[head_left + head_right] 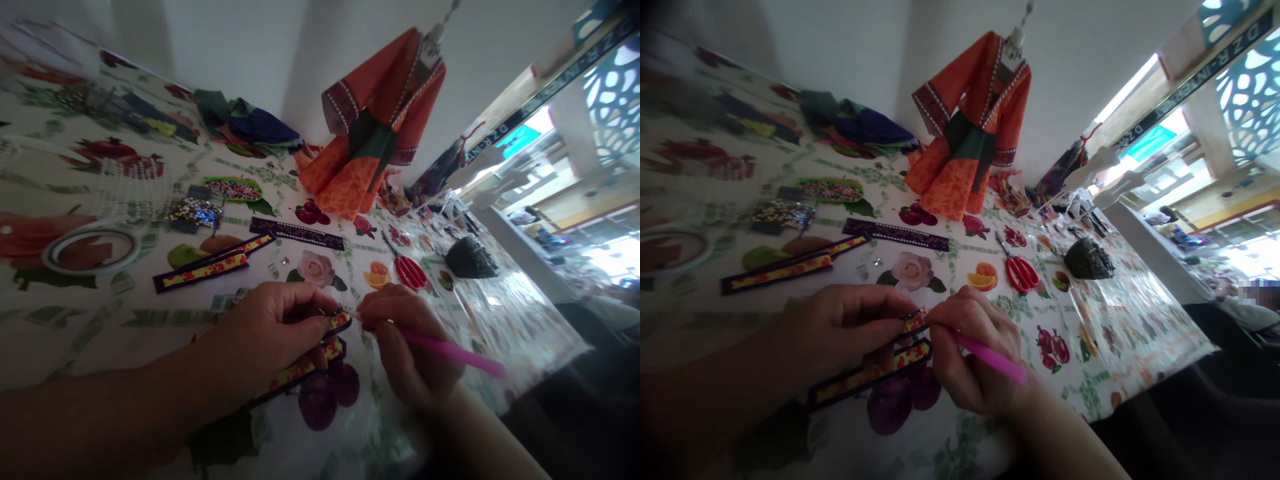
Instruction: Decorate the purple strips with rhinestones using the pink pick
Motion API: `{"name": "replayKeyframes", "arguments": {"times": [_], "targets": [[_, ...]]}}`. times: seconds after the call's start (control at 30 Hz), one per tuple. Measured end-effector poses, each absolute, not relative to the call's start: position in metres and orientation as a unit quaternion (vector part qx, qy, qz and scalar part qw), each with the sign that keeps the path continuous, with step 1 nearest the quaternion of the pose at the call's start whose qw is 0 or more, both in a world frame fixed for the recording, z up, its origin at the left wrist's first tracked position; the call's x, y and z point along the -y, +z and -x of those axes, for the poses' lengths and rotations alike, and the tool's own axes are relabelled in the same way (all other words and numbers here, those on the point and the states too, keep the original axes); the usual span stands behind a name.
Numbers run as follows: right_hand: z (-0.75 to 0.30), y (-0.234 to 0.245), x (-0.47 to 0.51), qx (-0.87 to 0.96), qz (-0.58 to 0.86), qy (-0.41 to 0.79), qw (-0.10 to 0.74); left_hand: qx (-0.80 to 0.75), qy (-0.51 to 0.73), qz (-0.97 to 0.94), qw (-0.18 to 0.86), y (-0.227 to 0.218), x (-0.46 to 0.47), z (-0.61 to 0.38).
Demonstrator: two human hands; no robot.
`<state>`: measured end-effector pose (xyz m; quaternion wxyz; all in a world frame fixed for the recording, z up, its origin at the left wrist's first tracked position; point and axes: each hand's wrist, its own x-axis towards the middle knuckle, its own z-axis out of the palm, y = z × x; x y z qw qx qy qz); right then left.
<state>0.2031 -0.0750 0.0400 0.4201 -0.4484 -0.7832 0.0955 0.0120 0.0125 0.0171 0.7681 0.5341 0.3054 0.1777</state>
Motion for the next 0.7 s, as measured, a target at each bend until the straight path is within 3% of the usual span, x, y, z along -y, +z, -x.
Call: {"name": "replayKeyframes", "arguments": {"times": [0.7], "targets": [[-0.1992,0.0449,0.0718,0.805,0.449,0.042,0.386,-0.312,0.168,-0.552,0.755,0.0168,-0.0123,-0.0115]]}}
